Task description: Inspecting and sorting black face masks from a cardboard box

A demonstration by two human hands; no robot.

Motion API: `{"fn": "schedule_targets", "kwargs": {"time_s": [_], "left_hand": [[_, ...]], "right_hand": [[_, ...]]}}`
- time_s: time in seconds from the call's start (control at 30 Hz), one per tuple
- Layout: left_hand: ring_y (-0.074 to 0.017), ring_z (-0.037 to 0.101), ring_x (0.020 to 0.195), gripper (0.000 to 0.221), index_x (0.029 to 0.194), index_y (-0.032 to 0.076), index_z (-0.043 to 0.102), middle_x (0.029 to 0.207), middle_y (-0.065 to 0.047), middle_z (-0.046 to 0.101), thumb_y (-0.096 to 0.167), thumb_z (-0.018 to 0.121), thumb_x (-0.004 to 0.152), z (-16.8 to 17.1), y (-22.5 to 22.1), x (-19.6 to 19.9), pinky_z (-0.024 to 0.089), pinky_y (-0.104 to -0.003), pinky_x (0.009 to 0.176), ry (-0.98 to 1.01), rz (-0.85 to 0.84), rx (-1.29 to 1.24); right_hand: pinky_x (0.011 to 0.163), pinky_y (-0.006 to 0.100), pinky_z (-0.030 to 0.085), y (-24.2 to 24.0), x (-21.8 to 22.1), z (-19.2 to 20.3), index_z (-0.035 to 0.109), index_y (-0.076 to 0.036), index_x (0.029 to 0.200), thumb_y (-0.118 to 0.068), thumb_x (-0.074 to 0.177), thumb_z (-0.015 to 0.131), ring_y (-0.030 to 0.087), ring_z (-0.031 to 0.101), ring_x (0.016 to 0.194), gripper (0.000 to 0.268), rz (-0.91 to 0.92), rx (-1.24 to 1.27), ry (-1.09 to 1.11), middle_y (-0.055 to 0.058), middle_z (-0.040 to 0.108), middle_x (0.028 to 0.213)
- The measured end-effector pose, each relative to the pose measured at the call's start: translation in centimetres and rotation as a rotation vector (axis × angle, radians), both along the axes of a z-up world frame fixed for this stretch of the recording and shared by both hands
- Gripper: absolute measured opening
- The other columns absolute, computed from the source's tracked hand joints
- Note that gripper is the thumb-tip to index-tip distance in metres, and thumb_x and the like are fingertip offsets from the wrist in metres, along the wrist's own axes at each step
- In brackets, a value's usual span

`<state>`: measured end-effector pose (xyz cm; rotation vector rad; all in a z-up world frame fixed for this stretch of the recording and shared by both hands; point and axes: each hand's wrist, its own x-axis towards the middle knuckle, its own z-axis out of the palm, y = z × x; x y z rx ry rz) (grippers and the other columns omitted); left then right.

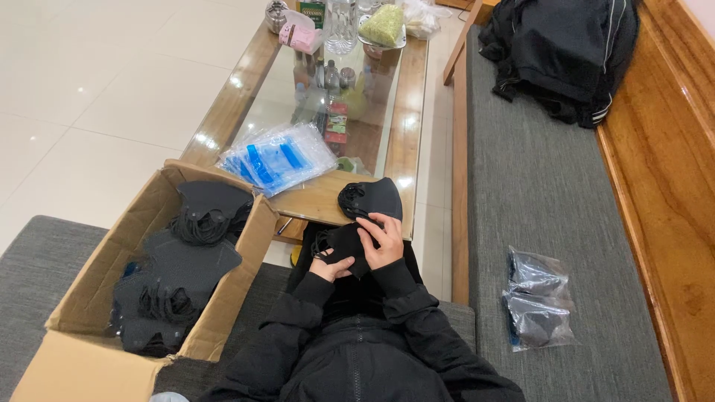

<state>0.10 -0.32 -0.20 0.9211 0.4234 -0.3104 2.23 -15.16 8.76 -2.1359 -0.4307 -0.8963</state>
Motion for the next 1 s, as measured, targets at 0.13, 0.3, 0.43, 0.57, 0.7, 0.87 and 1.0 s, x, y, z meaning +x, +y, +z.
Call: {"fn": "schedule_targets", "kwargs": {"time_s": [0.13, 0.3, 0.43, 0.57, 0.7, 0.87, 1.0], "left_hand": [[-0.0406, 0.076, 0.074, 0.037, 0.095, -0.004, 0.068, 0.082, -0.023, 0.074, -0.008, 0.093, 0.068, 1.4, 0.2, -0.3, 0.066, -0.046, 0.066, 0.002, -0.014, -0.023], [-0.0381, 0.077, 0.074, 0.034, 0.092, -0.003, 0.069, 0.081, -0.021, 0.074, -0.007, 0.093, 0.069, 1.0, 0.4, -0.3, 0.066, -0.046, 0.066, -0.019, -0.038, -0.009], [-0.038, 0.077, 0.074, 0.033, 0.091, -0.003, 0.069, 0.079, -0.021, 0.073, -0.008, 0.093, 0.069, -0.4, 0.4, 0.0, 0.066, -0.047, 0.067, -0.027, -0.024, -0.028], [-0.0399, 0.076, 0.075, 0.035, 0.095, -0.002, 0.071, 0.083, -0.022, 0.075, -0.007, 0.094, 0.068, -0.6, 0.0, 0.1, 0.066, -0.048, 0.067, -0.024, 0.001, -0.012], [-0.0404, 0.076, 0.078, 0.038, 0.099, 0.0, 0.073, 0.087, -0.021, 0.076, -0.005, 0.094, 0.069, -3.4, 0.0, 1.0, 0.066, -0.05, 0.07, -0.025, 0.055, -0.027], [-0.0395, 0.076, 0.083, 0.035, 0.103, 0.005, 0.072, 0.093, -0.016, 0.076, 0.002, 0.093, 0.074, -2.1, 0.6, 0.8, 0.065, -0.051, 0.074, 0.066, 0.156, -0.067], [-0.0394, 0.076, 0.085, 0.032, 0.099, 0.011, 0.074, 0.094, -0.014, 0.076, 0.005, 0.094, 0.074, -2.9, 0.7, 0.9, 0.066, -0.051, 0.075, 0.112, 0.209, -0.11]], "right_hand": [[0.076, 0.029, 0.053, 0.3, -0.2, 0.5, 0.079, -0.023, 0.11, -0.018, 0.09, 0.077, 0.026, 0.063, 0.104, 0.021, 0.01, -0.008, -0.03, 0.002, 0.065, 0.111], [0.076, 0.03, 0.054, 0.4, -0.4, 0.7, 0.079, -0.019, 0.107, -0.015, 0.091, 0.075, 0.028, 0.061, 0.106, 0.017, 0.029, -0.033, -0.057, 0.003, 0.063, 0.11], [0.072, 0.029, 0.053, 0.1, -0.3, 0.0, 0.078, -0.021, 0.098, -0.02, 0.088, 0.078, 0.025, 0.059, 0.101, 0.01, -0.004, -0.058, -0.064, -0.001, 0.06, 0.101], [0.074, 0.03, 0.05, 0.3, -0.7, -0.2, 0.076, -0.018, 0.101, -0.023, 0.093, 0.074, 0.022, 0.06, 0.086, 0.009, 0.022, -0.097, -0.051, -0.001, 0.059, 0.085], [0.072, 0.034, 0.049, 0.0, -0.7, -2.4, 0.075, -0.016, 0.103, -0.027, 0.094, 0.074, 0.025, 0.062, 0.082, 0.015, 0.019, -0.131, 0.017, 0.002, 0.065, 0.08], [0.072, 0.036, 0.051, 0.5, -1.6, -3.2, 0.074, -0.011, 0.104, -0.024, 0.095, 0.071, 0.028, 0.062, 0.078, 0.016, 0.092, -0.152, 0.12, 0.006, 0.065, 0.076], [0.071, 0.037, 0.055, 0.6, -2.0, -3.6, 0.072, -0.009, 0.105, -0.022, 0.097, 0.069, 0.031, 0.064, 0.077, 0.015, 0.155, -0.14, 0.195, 0.009, 0.067, 0.076]]}}
